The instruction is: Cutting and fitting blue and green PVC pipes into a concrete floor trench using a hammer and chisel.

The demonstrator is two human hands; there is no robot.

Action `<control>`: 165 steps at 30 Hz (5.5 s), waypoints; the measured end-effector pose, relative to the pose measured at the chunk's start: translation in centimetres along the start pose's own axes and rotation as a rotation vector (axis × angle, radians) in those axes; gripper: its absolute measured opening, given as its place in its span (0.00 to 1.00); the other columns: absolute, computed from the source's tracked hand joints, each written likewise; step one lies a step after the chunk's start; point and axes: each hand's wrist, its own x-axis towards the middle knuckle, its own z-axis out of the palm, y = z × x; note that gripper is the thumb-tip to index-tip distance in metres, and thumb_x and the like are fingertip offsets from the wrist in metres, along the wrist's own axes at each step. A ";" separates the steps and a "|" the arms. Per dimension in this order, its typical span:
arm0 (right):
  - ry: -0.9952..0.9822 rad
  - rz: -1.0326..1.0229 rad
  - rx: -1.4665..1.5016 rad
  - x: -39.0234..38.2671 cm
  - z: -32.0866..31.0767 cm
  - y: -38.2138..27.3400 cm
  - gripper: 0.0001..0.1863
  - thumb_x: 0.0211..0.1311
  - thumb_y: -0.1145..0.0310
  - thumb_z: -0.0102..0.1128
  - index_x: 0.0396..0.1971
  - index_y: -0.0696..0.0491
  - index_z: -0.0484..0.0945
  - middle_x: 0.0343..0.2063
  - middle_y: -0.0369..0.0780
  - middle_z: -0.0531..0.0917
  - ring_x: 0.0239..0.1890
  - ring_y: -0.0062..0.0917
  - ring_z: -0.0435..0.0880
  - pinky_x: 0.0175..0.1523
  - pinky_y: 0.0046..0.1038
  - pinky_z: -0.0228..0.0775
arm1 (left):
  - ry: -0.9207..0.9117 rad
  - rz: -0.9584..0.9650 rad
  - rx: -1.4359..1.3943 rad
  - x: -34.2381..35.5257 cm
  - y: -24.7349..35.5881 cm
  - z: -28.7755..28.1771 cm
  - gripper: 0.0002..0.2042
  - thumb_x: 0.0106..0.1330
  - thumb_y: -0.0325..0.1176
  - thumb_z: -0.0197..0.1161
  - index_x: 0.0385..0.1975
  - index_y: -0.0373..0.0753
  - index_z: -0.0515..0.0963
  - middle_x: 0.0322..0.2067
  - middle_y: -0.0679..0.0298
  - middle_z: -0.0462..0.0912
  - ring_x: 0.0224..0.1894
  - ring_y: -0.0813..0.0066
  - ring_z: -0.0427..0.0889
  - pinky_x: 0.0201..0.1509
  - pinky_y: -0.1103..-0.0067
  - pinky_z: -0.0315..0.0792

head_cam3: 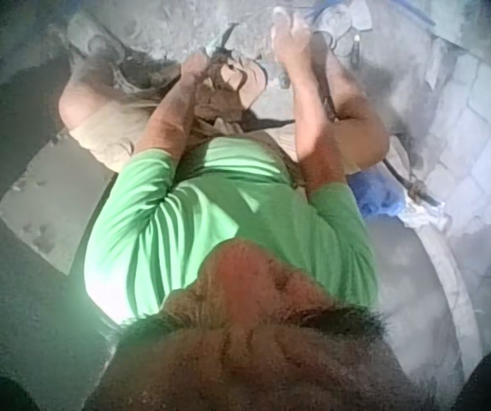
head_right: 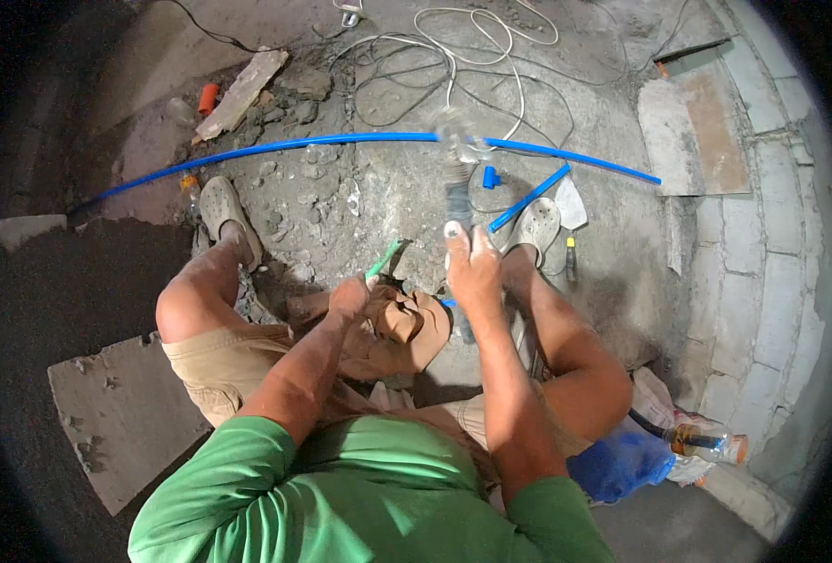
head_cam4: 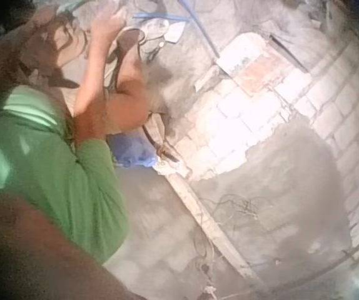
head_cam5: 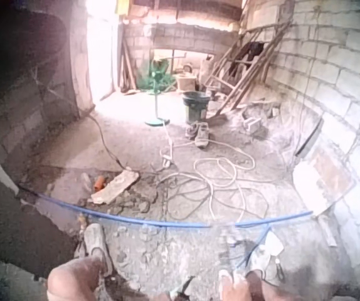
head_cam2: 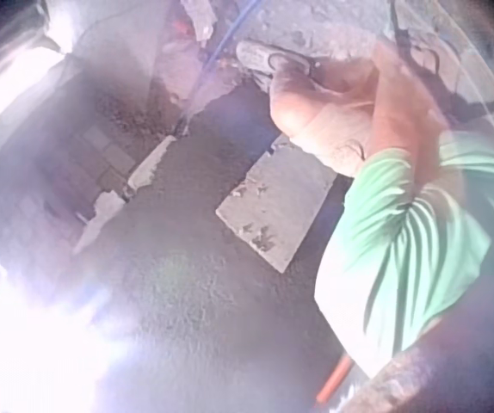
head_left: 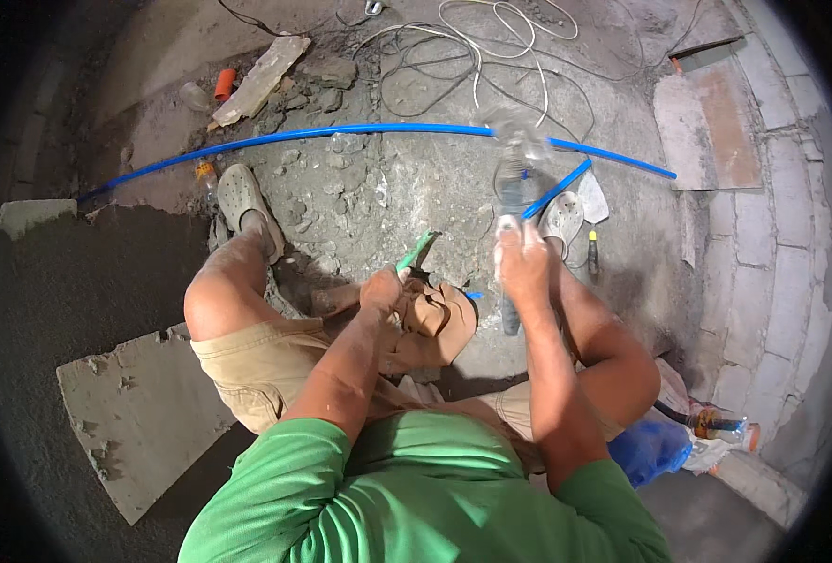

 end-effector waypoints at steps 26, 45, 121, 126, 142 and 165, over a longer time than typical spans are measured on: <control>-0.384 0.497 -0.223 -4.8 5.3 8.8 0.30 0.63 0.48 0.51 0.27 0.67 0.78 0.26 0.60 0.79 0.35 0.55 0.80 0.40 0.47 0.70 | -0.045 -0.008 0.007 0.1 -0.6 0.4 0.26 0.70 0.54 0.44 0.44 0.34 0.74 0.37 0.45 0.80 0.43 0.44 0.78 0.44 0.57 0.69; -0.310 0.286 0.251 -0.6 0.1 -1.7 0.19 0.66 0.55 0.51 0.29 0.59 0.73 0.13 0.36 0.72 0.14 0.19 0.71 0.20 0.25 0.62 | 0.014 -0.121 -0.494 2.3 -0.1 3.2 0.32 0.69 0.56 0.43 0.33 0.25 0.76 0.34 0.33 0.77 0.42 0.35 0.75 0.45 0.56 0.67; -0.042 -0.188 -0.150 8.7 4.6 -7.0 0.28 0.64 0.46 0.49 0.36 0.62 0.75 0.25 0.54 0.80 0.29 0.49 0.81 0.35 0.42 0.71 | -0.201 -0.215 -0.258 2.6 1.2 -1.8 0.27 0.68 0.54 0.47 0.43 0.33 0.78 0.44 0.44 0.79 0.50 0.45 0.77 0.51 0.60 0.69; -0.600 0.107 -0.699 2.3 8.4 8.6 0.32 0.65 0.44 0.42 0.45 0.61 0.76 0.38 0.62 0.77 0.43 0.57 0.77 0.48 0.49 0.69 | -0.159 -0.137 -0.242 3.8 -0.1 -0.3 0.28 0.68 0.55 0.47 0.40 0.32 0.79 0.42 0.43 0.80 0.47 0.43 0.77 0.50 0.59 0.69; -0.539 0.181 -0.587 3.5 7.7 4.5 0.34 0.64 0.44 0.46 0.45 0.65 0.75 0.38 0.63 0.77 0.48 0.55 0.75 0.52 0.45 0.68 | -0.280 -0.160 -0.202 3.2 1.0 -2.2 0.27 0.67 0.54 0.49 0.44 0.32 0.77 0.43 0.43 0.79 0.49 0.46 0.77 0.51 0.62 0.69; -0.401 0.438 0.282 4.0 2.8 -1.6 0.20 0.63 0.51 0.54 0.29 0.56 0.73 0.14 0.33 0.71 0.12 0.18 0.68 0.18 0.23 0.59 | -0.095 -0.231 -0.854 1.6 -1.0 -0.4 0.25 0.63 0.52 0.55 0.39 0.30 0.75 0.28 0.44 0.80 0.34 0.48 0.82 0.37 0.62 0.72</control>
